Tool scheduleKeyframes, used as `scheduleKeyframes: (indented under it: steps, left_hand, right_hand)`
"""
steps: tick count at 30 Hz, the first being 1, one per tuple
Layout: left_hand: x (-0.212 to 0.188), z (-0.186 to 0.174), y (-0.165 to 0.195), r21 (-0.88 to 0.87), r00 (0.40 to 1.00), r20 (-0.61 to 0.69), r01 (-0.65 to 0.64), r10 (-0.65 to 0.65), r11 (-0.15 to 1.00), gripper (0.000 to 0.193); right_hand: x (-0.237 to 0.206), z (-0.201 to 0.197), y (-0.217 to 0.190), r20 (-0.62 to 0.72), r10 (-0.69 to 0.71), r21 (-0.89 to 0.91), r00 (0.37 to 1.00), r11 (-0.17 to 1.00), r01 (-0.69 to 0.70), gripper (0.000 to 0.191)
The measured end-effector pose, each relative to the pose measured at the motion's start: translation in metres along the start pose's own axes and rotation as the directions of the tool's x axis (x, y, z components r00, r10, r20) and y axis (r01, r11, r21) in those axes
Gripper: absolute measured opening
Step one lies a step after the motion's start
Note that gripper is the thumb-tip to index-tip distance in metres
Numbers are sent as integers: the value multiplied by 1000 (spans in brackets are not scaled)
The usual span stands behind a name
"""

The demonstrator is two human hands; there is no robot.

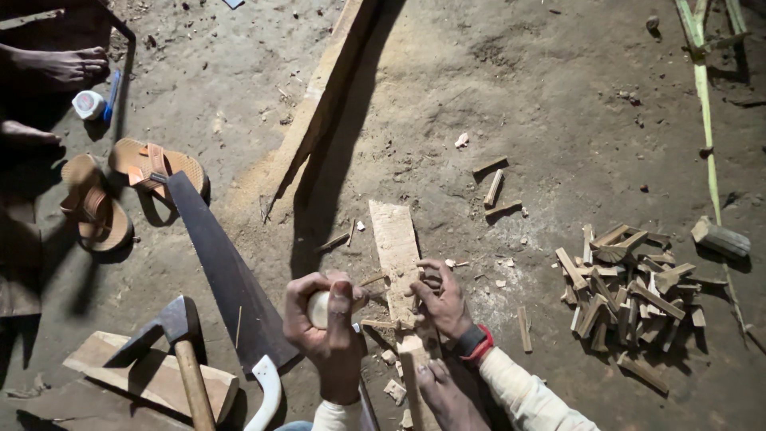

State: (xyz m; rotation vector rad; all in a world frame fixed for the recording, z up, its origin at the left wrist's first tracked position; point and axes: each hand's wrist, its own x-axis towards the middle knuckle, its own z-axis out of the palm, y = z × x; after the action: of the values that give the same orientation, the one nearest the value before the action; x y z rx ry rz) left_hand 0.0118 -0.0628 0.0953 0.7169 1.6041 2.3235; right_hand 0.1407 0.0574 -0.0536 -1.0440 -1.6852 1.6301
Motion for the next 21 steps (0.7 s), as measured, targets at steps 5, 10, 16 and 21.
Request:
scheduleKeyframes:
  steps: [5, 10, 16, 21]
  left_hand:
    - [9, 11, 16, -80, 999, 32, -39, 41, 996, 23]
    - [17, 23, 24, -68, 984, 163, -55, 66, 996, 21]
    - [14, 37, 22, -2, 972, 220, -88, 86, 996, 16]
    - [15, 46, 19, 79, 963, 262, -91, 68, 993, 16]
  right_hand:
    - [-4, -2, 4, -45, -293, -281, 955, 921, 270, 29]
    - [-5, 1, 1, 4, -474, -319, 881, 834, 450, 24]
    - [-6, 5, -2, 7, -450, -248, 893, 864, 438, 27]
    - [-3, 1, 4, 25, -551, -424, 834, 750, 508, 20]
